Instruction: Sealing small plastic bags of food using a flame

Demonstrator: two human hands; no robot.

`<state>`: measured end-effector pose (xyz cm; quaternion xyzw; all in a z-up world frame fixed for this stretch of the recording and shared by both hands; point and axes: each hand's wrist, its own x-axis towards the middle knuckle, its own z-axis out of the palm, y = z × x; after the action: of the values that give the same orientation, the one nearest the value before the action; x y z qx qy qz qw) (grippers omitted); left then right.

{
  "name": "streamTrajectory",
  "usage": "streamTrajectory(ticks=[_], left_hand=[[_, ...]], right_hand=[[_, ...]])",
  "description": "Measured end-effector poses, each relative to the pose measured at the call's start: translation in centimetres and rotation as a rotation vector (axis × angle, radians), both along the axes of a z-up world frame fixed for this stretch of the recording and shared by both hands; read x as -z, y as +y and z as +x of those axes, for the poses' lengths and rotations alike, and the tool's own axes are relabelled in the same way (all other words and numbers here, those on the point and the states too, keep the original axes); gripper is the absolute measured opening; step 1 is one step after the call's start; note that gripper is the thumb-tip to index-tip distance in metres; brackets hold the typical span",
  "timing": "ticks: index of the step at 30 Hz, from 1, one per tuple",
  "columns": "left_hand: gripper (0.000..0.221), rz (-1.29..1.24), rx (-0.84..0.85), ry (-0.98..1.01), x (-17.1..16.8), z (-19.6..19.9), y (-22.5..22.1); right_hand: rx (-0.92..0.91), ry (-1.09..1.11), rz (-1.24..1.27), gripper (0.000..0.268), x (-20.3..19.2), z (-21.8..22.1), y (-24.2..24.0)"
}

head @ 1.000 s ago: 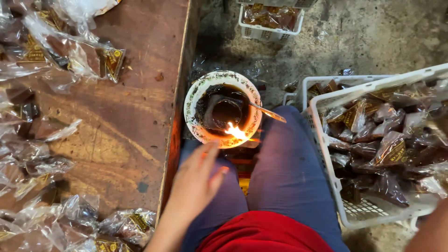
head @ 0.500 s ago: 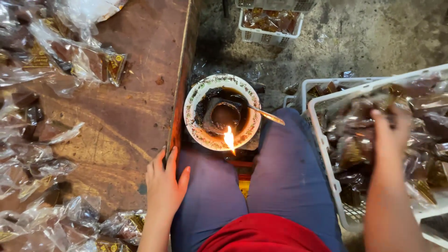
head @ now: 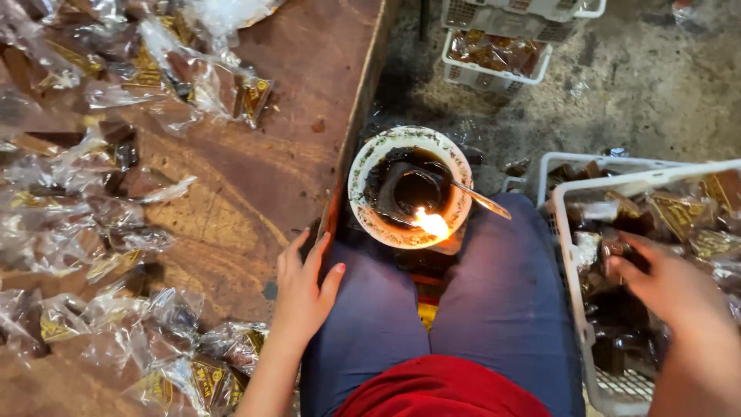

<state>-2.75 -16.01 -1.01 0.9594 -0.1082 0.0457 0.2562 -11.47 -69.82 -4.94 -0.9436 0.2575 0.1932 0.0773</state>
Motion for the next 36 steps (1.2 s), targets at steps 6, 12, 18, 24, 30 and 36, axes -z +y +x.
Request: streamTrajectory(ticks=[6, 12, 18, 24, 30, 36], left_hand=[[0.019, 0.411, -0.168, -0.482, -6.0, 1.7, 12.3], [0.078, 0.706, -1.235, -0.148, 11.8, -7.7, 49.0], [0.042, -0.310, -0.938, 0.082, 3.9, 3.0, 28.3], [0.023, -0.196, -0.288, 0.077, 4.2, 8.1, 17.6], [0.021, -0.512, -0.391, 0.151, -4.0, 7.5, 6.1], [0.041, -1.734, -0.296, 0.486, -5.1, 4.0, -0.7]], right_hand=[[0.303, -0.464, 0.432, 0.044, -2.6, -1.0, 1.2], [0.300, -0.636, 0.539, 0.032, -4.3, -0.3, 3.2], [0.180, -0.610, 0.561, 0.032, -4.9, -0.1, 5.0], [0.134, -0.589, 0.568, 0.035, -4.9, 0.4, 6.2], [0.145, -0.548, 0.532, 0.035, -6.8, 0.0, 8.5], [0.100, -0.735, 0.849, 0.027, -7.0, 0.5, 16.0]])
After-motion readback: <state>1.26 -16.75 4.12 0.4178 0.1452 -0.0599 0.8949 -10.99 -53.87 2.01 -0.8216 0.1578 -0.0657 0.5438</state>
